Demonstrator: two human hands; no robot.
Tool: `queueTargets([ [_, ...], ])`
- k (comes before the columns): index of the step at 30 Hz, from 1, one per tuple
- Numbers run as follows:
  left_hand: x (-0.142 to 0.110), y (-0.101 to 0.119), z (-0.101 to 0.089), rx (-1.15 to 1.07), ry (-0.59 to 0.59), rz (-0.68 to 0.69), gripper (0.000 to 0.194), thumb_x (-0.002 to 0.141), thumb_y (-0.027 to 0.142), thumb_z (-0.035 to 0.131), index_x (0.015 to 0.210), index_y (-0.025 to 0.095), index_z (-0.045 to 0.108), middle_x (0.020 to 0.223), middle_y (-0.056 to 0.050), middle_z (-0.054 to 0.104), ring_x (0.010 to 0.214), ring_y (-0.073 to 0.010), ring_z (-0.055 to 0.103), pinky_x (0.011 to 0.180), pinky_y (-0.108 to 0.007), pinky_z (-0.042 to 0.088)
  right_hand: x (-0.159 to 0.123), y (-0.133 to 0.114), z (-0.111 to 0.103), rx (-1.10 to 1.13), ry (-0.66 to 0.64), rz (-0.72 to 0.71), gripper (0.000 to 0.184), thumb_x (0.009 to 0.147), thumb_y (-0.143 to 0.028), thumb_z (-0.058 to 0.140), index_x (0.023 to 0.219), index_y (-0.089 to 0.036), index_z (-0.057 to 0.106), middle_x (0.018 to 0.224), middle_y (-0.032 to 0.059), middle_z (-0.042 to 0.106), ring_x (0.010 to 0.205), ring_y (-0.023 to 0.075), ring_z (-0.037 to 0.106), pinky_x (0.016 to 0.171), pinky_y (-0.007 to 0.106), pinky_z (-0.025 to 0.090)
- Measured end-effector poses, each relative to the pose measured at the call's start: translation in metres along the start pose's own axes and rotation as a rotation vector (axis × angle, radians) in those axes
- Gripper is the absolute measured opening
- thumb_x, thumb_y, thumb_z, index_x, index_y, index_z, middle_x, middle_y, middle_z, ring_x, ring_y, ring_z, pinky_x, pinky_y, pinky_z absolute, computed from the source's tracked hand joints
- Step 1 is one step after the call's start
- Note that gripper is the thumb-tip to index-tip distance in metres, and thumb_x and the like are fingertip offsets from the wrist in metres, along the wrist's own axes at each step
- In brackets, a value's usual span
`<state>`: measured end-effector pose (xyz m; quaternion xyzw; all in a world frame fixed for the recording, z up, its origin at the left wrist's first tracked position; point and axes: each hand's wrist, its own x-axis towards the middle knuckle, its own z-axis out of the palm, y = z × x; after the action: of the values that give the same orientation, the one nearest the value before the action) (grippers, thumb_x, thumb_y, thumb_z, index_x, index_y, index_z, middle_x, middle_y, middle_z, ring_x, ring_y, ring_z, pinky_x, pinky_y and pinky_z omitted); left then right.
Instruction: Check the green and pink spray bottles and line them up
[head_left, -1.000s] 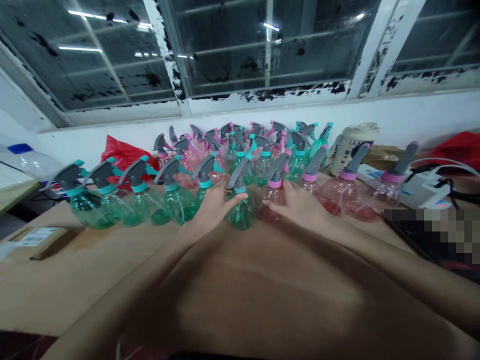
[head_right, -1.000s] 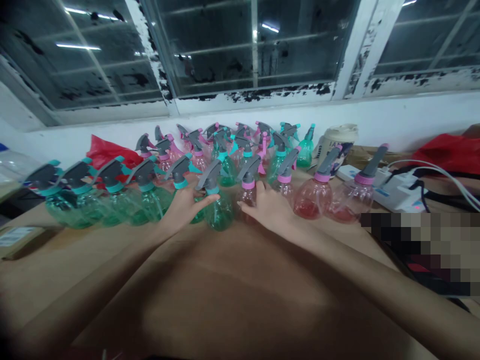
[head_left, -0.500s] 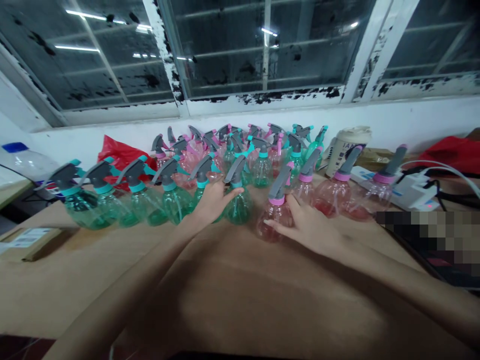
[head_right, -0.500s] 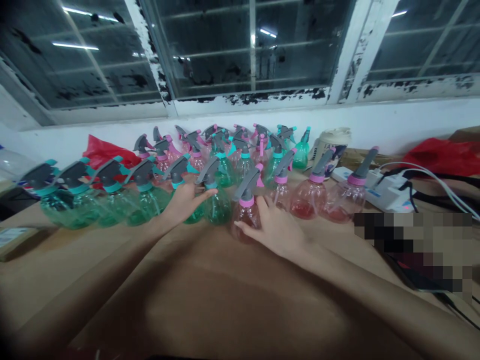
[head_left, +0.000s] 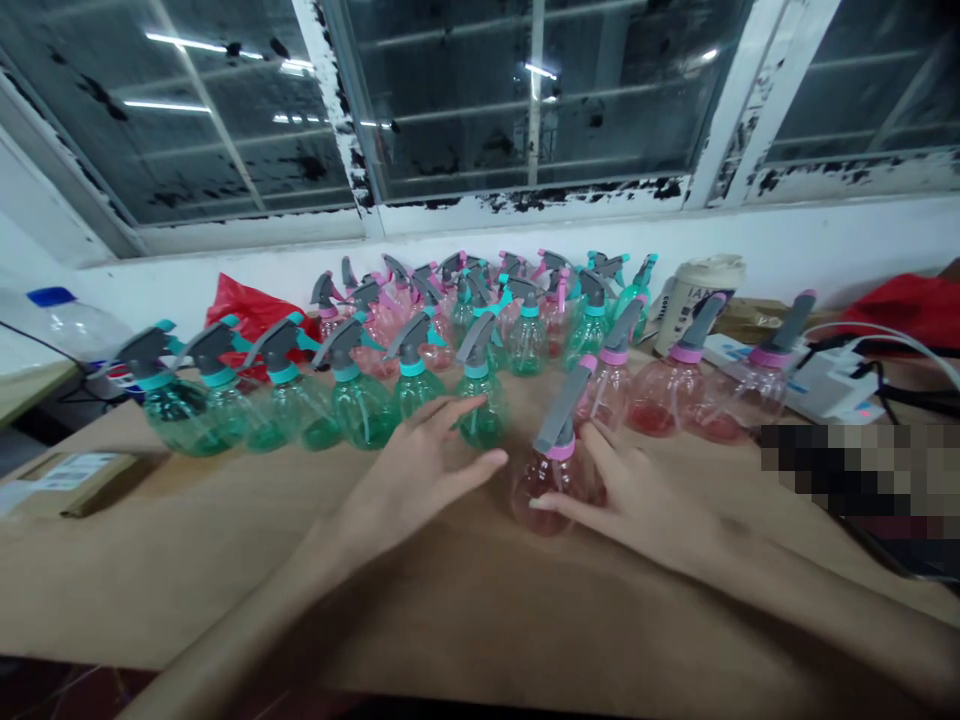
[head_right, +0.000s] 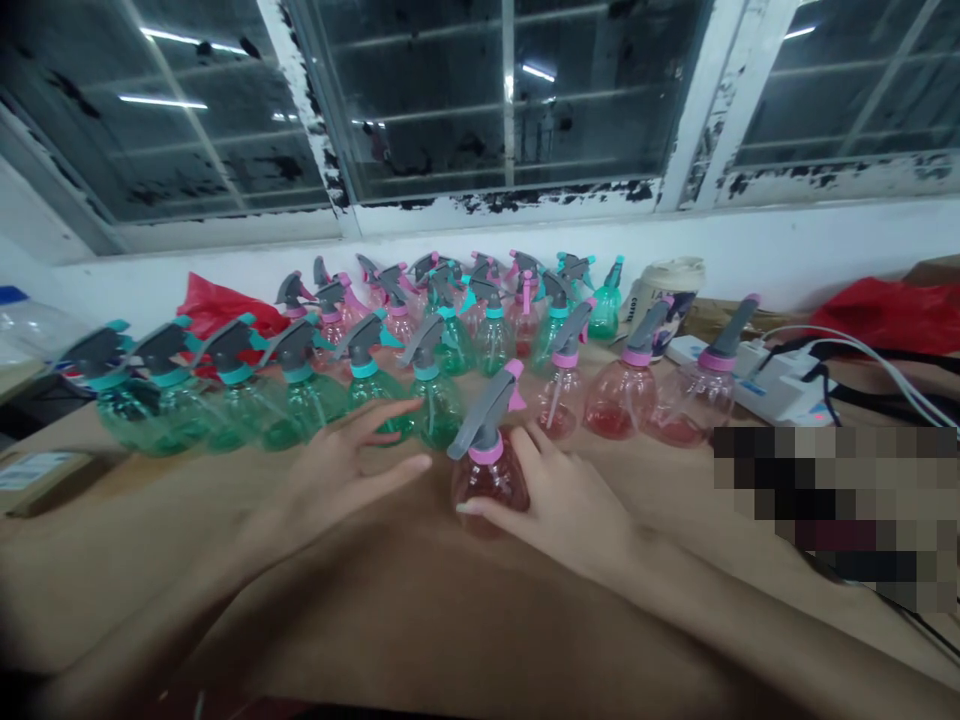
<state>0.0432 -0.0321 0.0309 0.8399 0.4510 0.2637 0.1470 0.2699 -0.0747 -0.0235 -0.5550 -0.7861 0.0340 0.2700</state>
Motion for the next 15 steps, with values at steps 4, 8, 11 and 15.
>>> queueTargets([
  [4,-0.004,0.02,0.008,-0.175,-0.157,0.046,0.072,0.071,0.051,0.066,0.134,0.032,0.035,0.139,-0.006,0.043,0.123,-0.031,0.044,0.099,-0.052,0.04,-0.01,-0.013,0.0,0.065,-0.047,0.012,0.059,0.076,-0.066,0.048,0.11,-0.018,0.046,0.103,0.0113,0.058,0.082,0.0276,0.062,0.061,0.042,0.052],
  [8,0.003,0.034,0.025,-0.366,-0.213,0.165,0.064,0.07,0.039,0.071,0.126,0.026,0.043,0.123,-0.009,0.056,0.107,-0.0285,0.057,0.09,-0.048,0.048,-0.016,-0.025,0.002,0.135,-0.092,-0.026,0.059,0.074,-0.067,0.05,0.11,-0.02,0.05,0.104,0.0101,0.058,0.083,0.0267,0.062,0.061,0.041,0.054],
  [11,0.007,0.04,0.039,-0.43,-0.125,0.228,0.045,0.076,0.032,0.064,0.118,0.022,0.048,0.106,-0.008,0.062,0.095,-0.0243,0.062,0.08,-0.041,0.053,-0.02,-0.027,0.01,0.138,-0.084,-0.063,0.064,0.071,-0.07,0.05,0.112,-0.02,0.053,0.109,0.0125,0.056,0.085,0.0278,0.063,0.061,0.041,0.055],
  [15,0.009,0.04,0.049,-0.391,-0.006,0.26,0.031,0.077,0.018,0.052,0.108,0.019,0.052,0.101,-0.007,0.062,0.09,-0.0212,0.062,0.081,-0.037,0.051,-0.026,-0.011,0.019,0.063,-0.078,-0.137,0.082,0.07,-0.075,0.045,0.125,-0.015,0.045,0.105,0.0151,0.059,0.087,0.0307,0.064,0.063,0.046,0.056],
])
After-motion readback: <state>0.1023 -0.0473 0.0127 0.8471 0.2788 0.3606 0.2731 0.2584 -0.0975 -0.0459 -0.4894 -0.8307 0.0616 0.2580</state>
